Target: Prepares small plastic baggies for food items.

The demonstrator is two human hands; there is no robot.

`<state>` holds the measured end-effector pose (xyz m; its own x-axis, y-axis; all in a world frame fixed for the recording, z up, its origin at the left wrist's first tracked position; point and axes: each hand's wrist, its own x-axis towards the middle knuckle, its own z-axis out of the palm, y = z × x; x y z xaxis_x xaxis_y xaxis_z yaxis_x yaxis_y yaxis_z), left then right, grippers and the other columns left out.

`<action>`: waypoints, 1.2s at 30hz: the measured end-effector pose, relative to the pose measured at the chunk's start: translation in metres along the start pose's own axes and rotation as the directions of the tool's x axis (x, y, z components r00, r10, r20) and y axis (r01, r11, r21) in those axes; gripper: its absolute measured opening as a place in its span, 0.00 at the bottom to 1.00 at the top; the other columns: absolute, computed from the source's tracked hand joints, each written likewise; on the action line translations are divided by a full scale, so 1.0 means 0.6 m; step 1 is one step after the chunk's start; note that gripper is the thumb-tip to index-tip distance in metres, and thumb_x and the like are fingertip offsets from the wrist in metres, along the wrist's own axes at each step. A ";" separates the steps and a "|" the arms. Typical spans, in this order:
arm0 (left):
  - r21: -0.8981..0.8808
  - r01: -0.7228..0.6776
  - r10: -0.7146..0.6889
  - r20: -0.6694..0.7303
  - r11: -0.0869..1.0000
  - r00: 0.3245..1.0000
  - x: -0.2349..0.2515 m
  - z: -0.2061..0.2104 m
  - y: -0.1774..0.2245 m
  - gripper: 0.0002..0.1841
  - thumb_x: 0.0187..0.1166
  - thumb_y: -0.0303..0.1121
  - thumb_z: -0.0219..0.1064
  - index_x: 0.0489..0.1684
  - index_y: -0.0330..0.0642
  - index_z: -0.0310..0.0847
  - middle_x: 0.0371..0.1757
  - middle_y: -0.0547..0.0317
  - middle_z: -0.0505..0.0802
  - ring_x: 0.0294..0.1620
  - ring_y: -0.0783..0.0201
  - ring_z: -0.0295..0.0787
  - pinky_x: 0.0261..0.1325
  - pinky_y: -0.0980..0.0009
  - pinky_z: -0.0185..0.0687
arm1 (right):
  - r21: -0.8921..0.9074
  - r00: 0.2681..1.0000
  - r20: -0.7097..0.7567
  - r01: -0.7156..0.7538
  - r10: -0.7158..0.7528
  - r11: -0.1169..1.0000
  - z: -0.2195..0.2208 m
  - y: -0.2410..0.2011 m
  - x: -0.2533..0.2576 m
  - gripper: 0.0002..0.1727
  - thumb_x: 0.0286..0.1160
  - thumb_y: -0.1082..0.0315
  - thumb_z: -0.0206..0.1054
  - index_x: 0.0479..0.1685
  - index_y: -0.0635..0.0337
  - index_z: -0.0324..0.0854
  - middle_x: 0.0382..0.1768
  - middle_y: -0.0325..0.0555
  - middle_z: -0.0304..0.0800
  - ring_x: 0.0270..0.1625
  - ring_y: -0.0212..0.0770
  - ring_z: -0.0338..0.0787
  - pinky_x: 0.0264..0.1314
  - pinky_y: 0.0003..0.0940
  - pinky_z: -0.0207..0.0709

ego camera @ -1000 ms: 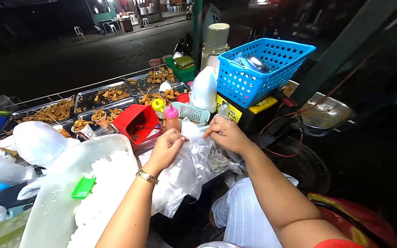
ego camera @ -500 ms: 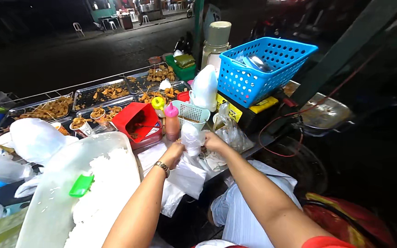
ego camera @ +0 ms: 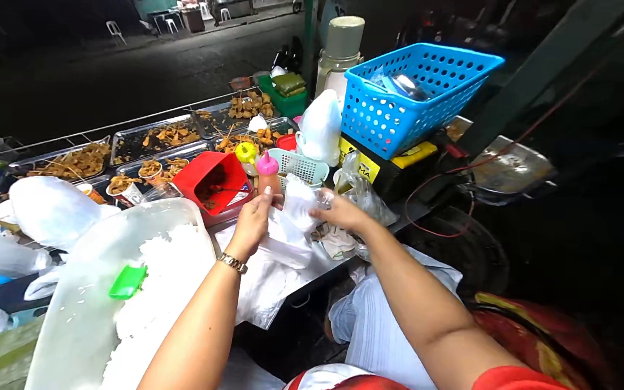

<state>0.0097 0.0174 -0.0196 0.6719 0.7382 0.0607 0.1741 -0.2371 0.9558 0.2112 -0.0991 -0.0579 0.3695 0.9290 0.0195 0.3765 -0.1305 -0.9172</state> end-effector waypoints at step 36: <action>-0.600 -0.015 0.235 0.289 0.800 0.928 -0.035 0.000 0.030 0.14 0.65 0.21 0.71 0.19 0.55 0.79 0.21 0.71 0.87 0.23 0.80 0.83 0.32 0.82 0.82 | 0.808 0.958 -0.280 0.268 -0.057 0.525 0.017 -0.077 -0.055 0.20 0.94 0.69 0.43 0.42 0.48 0.83 0.32 0.28 0.91 0.36 0.24 0.90 0.48 0.24 0.86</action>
<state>-0.0012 -0.0022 -0.0036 0.8726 0.4467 0.1974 -0.3029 0.1781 0.9362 0.1728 -0.1203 -0.0204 0.5709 0.8005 0.1823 -0.3895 0.4596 -0.7982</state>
